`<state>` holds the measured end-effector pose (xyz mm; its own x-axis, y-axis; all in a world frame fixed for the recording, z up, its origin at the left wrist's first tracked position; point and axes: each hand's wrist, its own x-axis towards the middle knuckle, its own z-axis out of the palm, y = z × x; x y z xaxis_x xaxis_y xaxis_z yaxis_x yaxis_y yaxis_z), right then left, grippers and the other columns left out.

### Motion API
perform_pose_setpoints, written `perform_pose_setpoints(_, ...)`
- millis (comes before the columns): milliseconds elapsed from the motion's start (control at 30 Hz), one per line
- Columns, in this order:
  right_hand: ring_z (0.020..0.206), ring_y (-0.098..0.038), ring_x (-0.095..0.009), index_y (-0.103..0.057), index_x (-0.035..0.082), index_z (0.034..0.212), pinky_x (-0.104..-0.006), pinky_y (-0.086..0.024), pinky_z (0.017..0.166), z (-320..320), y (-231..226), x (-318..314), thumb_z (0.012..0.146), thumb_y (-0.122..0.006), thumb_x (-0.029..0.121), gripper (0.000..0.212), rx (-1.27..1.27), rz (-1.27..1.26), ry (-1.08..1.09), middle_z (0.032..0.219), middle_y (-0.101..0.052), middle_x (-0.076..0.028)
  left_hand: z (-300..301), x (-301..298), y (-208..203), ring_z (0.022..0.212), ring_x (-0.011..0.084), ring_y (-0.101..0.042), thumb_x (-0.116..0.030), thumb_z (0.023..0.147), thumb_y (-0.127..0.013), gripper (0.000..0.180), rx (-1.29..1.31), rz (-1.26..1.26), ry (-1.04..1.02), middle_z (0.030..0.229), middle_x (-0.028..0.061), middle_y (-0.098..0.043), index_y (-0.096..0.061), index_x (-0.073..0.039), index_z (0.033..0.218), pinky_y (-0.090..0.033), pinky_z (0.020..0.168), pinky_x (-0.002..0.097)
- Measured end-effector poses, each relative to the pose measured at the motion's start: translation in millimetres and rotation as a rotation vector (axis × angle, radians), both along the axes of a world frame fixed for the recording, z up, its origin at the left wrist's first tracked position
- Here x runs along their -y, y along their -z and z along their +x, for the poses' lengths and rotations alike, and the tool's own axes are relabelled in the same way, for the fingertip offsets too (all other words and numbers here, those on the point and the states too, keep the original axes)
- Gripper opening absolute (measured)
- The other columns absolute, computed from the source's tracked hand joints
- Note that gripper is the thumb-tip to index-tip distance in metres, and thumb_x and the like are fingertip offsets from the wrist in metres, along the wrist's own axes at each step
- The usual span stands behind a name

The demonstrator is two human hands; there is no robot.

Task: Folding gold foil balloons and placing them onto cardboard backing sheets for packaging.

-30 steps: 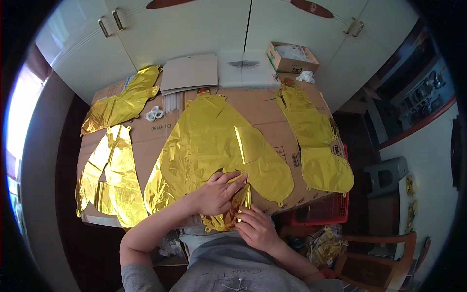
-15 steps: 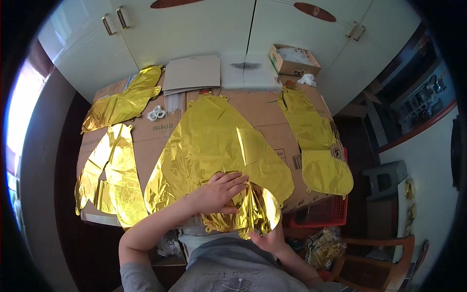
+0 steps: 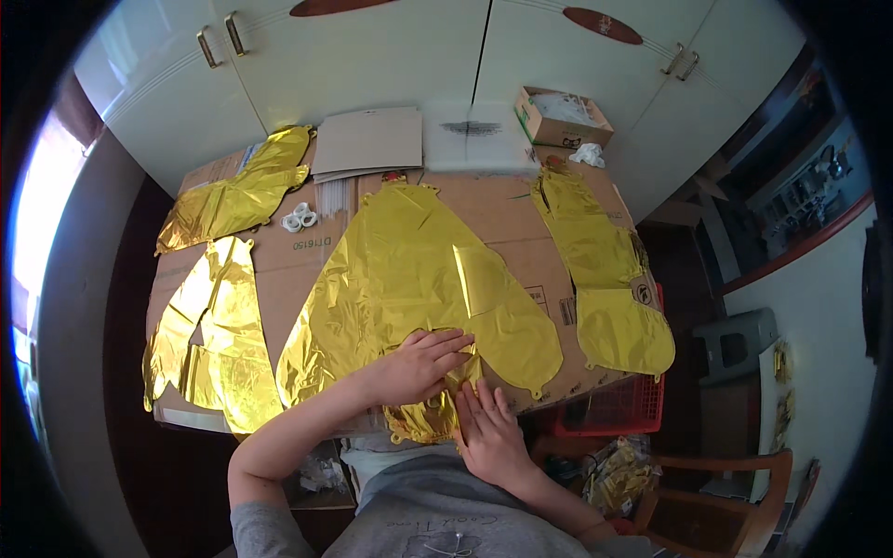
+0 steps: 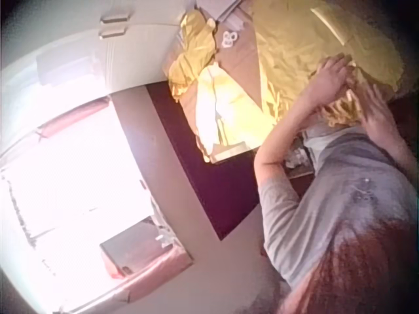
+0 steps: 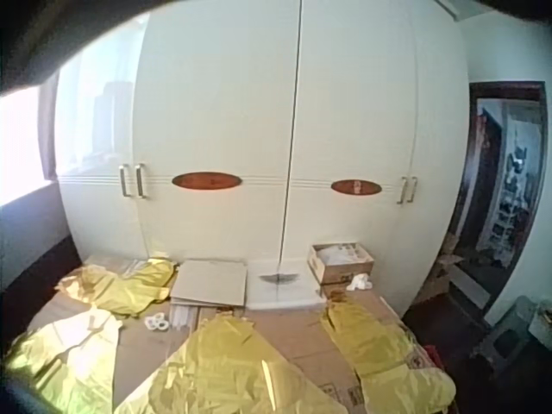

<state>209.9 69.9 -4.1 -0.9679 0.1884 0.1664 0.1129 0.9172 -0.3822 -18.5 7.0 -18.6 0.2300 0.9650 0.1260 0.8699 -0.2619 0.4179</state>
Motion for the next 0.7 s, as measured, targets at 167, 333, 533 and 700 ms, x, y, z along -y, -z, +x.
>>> perform_pose_setpoints(167,0.133,-0.044,-0.038,-0.047,-0.010,0.132,-0.0455,-0.032,0.112,7.9,-3.1,1.6,0.096,-0.051,0.018,0.046,-0.183,-0.332,0.159,0.134,-0.052,-0.028,1.5,0.0,-1.4,0.138,0.0296,-0.038,-0.023,0.085,-0.067,0.053,0.094,-0.004,-0.025,0.150,0.0139,-0.040,-0.051,-0.003,0.131,-0.035,0.107,0.0464)
perform_pose_setpoints(333,0.122,-0.052,-0.023,-0.049,-0.004,0.132,-0.0337,-0.040,0.102,49.8,17.8,5.4,0.099,-0.049,0.014,0.037,-0.272,-1.144,0.576,0.129,-0.055,-0.017,1.7,1.0,-6.1,0.138,0.0296,-0.038,-0.027,0.087,-0.066,0.050,0.059,-0.010,-0.012,0.150,0.0127,-0.041,-0.052,-0.004,0.128,-0.035,0.107,0.0476)
perform_pose_setpoints(533,0.108,-0.059,-0.017,-0.040,-0.002,0.136,-0.0315,-0.049,0.089,43.4,27.6,0.8,0.087,-0.063,-0.001,0.054,-0.409,-1.176,0.615,0.124,-0.057,-0.012,1.9,0.9,-12.0,0.138,0.0305,-0.038,-0.034,0.084,-0.069,0.055,0.034,-0.017,0.007,0.150,0.0118,-0.041,-0.052,-0.004,0.127,-0.034,0.108,0.0482)
perform_pose_setpoints(700,0.101,-0.062,-0.017,-0.042,-0.004,0.130,-0.0325,-0.051,0.084,33.9,27.3,-2.5,0.083,-0.066,0.000,0.053,-0.376,-0.855,0.649,0.114,-0.062,-0.015,0.3,0.7,-12.0,0.139,0.0305,-0.037,-0.039,0.081,-0.071,0.061,0.050,-0.026,0.019,0.150,0.0116,-0.041,-0.052,-0.004,0.127,-0.034,0.108,0.0486)
